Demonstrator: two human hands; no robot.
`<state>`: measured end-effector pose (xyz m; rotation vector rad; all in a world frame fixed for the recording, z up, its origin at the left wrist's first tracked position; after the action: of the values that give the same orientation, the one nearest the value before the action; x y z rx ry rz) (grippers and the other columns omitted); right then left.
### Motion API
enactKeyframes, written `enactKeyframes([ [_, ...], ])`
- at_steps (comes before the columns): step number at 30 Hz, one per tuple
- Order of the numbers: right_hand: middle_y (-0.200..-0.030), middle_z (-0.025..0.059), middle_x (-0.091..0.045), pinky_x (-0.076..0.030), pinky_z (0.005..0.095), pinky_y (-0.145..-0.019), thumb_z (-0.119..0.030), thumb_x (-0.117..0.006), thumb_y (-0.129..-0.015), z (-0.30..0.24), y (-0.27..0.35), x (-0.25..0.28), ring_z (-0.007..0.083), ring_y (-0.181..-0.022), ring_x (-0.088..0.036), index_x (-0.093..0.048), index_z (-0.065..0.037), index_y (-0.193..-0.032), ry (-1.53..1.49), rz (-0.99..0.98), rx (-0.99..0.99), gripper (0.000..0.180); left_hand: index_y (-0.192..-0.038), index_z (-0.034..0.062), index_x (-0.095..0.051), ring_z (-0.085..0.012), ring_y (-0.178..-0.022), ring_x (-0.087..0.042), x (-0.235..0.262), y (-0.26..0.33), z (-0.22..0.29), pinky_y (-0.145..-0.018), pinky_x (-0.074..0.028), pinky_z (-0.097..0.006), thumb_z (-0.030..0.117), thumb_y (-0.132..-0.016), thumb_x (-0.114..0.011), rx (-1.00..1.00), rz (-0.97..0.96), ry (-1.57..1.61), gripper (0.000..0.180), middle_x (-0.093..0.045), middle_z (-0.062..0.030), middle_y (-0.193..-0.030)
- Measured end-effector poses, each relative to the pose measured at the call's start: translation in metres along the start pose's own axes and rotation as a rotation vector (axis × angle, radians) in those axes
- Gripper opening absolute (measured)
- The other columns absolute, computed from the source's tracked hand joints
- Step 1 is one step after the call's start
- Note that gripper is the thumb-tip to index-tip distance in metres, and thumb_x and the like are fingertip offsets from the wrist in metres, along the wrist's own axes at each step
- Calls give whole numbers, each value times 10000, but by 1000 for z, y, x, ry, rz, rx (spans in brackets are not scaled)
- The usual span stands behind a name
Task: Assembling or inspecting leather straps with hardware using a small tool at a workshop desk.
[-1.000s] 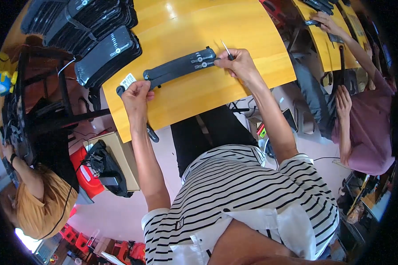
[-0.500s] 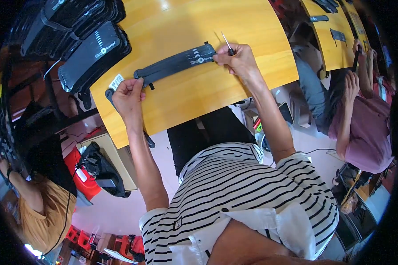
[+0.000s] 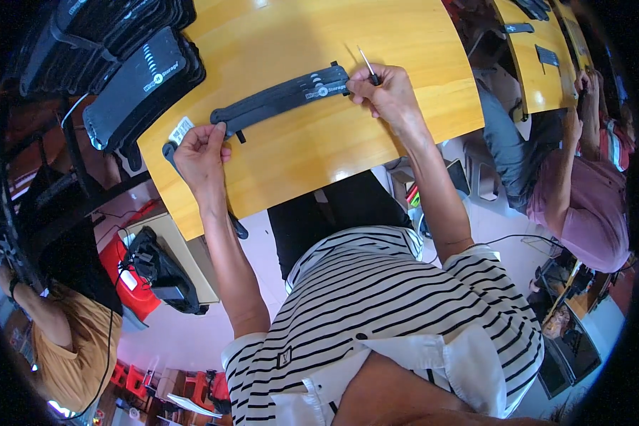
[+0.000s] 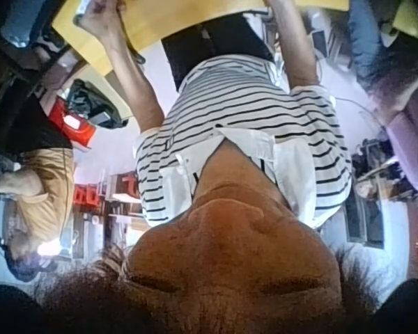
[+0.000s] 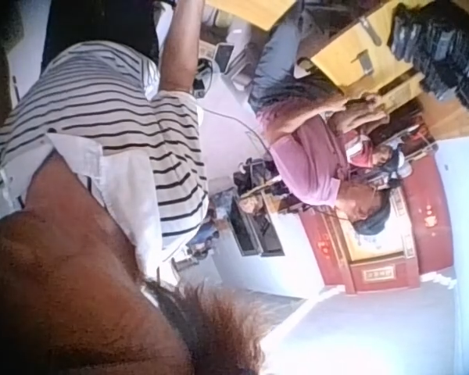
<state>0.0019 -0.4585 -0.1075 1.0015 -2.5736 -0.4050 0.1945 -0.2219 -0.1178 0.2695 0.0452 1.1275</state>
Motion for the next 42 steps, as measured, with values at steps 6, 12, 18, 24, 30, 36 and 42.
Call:
enactKeyframes([
  [6,-550,16,-554,-359,206,-381,-97,-610,-750,3,-2,-1,59,-448,-467,-624,-24,-708,13,-2,9,86,-770,12,-591,-69,-460,-462,1,0,-1,-408,-342,-179,49,-786,-649,24,14,-64,71,-547,-11,-616],
  [12,-549,4,-550,-356,203,-380,-100,-614,-761,-1,2,-4,53,-443,-460,-622,-35,-712,28,32,-13,82,-753,-5,-592,-59,-458,-488,6,-1,-3,-407,-378,-170,37,-771,-662,-17,2,50,84,-565,-21,-613],
  [18,-545,-1,-541,-344,194,-375,-101,-624,-752,5,0,1,47,-434,-451,-619,-34,-731,-4,25,-1,71,-747,-1,-588,-61,-449,-490,-1,2,5,-409,-396,-172,29,-763,-667,15,49,-23,86,-567,-25,-618],
  [24,-550,9,-545,-349,200,-378,-97,-615,-752,2,-1,-3,54,-440,-457,-619,-32,-719,10,23,1,73,-752,-1,-580,-62,-452,-492,4,0,0,-406,-390,-170,21,-768,-660,-18,51,-16,84,-566,-30,-617],
  [30,-548,14,-547,-359,205,-379,-96,-602,-756,1,-1,-1,56,-446,-462,-609,-25,-693,32,29,1,95,-752,2,-579,-66,-454,-497,0,0,1,-410,-392,-170,22,-768,-662,-19,38,13,86,-568,-29,-620],
  [36,-550,11,-545,-341,187,-371,-90,-609,-763,1,1,-2,44,-439,-454,-610,-25,-716,27,36,15,80,-749,8,-578,-65,-453,-497,1,1,-1,-409,-388,-170,26,-772,-660,-8,56,6,87,-567,-26,-612],
  [42,-545,17,-552,-351,195,-373,-92,-608,-761,-3,1,-1,47,-442,-470,-616,-26,-716,100,57,24,80,-744,16,-570,-63,-451,-495,1,-1,-4,-399,-380,-173,28,-777,-655,-15,51,21,92,-563,-23,-601],
])
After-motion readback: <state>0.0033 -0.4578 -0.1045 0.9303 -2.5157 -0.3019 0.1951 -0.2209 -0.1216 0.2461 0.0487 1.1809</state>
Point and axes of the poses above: each hand's wrist, its own y-axis away from the middle knuckle, its own x-axis out of the back of the hand, z = x × y, the point moved 7 cm from there along -y, towards the middle knuckle
